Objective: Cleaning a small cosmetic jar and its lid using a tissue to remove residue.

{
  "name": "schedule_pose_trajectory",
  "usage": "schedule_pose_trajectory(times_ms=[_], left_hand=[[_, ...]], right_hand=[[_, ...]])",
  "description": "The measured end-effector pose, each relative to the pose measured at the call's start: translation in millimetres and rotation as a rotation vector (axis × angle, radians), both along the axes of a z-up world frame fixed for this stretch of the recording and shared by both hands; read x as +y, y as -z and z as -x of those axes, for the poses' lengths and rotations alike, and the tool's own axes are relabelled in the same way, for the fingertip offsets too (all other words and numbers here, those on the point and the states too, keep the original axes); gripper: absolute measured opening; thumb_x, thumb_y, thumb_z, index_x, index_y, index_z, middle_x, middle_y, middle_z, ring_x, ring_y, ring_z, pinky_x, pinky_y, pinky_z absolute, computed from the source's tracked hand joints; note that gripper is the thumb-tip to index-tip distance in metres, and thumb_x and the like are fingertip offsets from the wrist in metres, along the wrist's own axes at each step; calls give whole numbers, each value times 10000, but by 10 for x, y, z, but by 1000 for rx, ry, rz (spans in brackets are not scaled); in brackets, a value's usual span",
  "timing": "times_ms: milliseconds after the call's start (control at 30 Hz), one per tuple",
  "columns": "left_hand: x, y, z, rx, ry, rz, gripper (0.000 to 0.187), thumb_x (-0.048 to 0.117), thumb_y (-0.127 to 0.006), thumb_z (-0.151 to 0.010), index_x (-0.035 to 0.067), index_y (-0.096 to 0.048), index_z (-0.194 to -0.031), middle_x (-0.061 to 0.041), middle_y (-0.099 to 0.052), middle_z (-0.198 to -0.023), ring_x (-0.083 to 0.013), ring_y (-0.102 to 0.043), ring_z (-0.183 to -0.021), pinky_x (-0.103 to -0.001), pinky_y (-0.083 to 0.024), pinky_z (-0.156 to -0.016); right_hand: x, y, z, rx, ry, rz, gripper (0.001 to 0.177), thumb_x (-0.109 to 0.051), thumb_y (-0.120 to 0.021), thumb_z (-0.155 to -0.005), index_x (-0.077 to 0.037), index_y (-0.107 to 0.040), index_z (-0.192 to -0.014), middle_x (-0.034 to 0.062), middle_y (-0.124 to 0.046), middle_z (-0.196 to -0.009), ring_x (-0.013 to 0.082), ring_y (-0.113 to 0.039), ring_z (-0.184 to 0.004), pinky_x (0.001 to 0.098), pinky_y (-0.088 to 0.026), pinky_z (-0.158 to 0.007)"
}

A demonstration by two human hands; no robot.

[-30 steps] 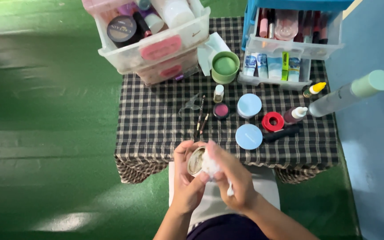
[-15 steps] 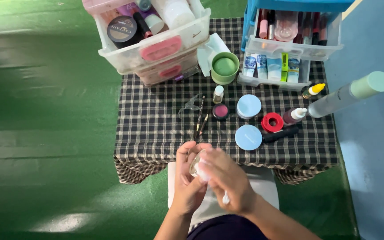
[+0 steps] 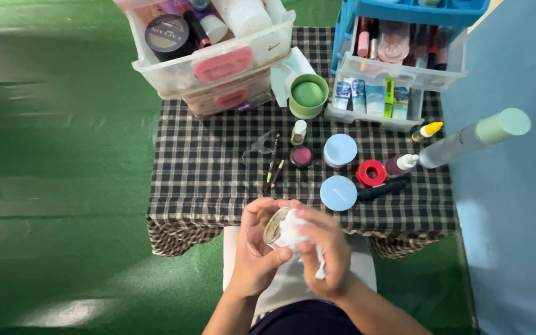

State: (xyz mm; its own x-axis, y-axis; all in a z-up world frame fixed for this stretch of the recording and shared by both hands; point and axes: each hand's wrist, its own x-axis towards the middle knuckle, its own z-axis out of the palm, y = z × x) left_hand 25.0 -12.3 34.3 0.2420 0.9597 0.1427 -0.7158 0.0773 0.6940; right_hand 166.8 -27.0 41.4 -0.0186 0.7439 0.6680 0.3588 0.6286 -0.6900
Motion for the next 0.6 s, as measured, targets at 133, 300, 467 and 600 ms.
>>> schedule_pose_trajectory(times_ms=[133,300,467,600], left_hand=[[4,72,20,55,-31,12,692,197,-904,-835,96,-484,-1375,-171,-555,-1404,-255,-548,-1268,-360,-508,-1005],[17,-31,47,12,18,25,677,151,-850,-885,112,-446,-1428,-255,-502,-1479,-311,-512,-1356,-400,-505,-1061],[-40,61,33,110,-27,57,612,170,-747,-889,55,-450,-1412,-151,-529,-1346,-236,-492,-1230,-366,-417,-1046],[-77,-111,57,359,-88,-40,568,184,-673,-959,84,-399,-1446,-127,-485,-1405,-227,-497,-1305,-356,-481,-1046]], right_hand=[[87,-53,-39,-66,-48,-54,295,-145,-455,-1090,38,-613,-1258,242,-632,-1348,435,-599,-1348,532,-541,-1176],[49,-122,-26,-115,-102,-42,367,-153,-381,-1107,77,-566,-1326,283,-556,-1404,479,-590,-1347,541,-567,-1163],[132,-182,45,-83,-106,110,331,-95,-391,-1087,29,-609,-1303,240,-632,-1371,372,-644,-1308,442,-568,-1124],[115,-200,55,-15,-120,225,395,-291,-422,-1108,-9,-609,-1312,220,-617,-1407,362,-627,-1331,452,-552,-1115]])
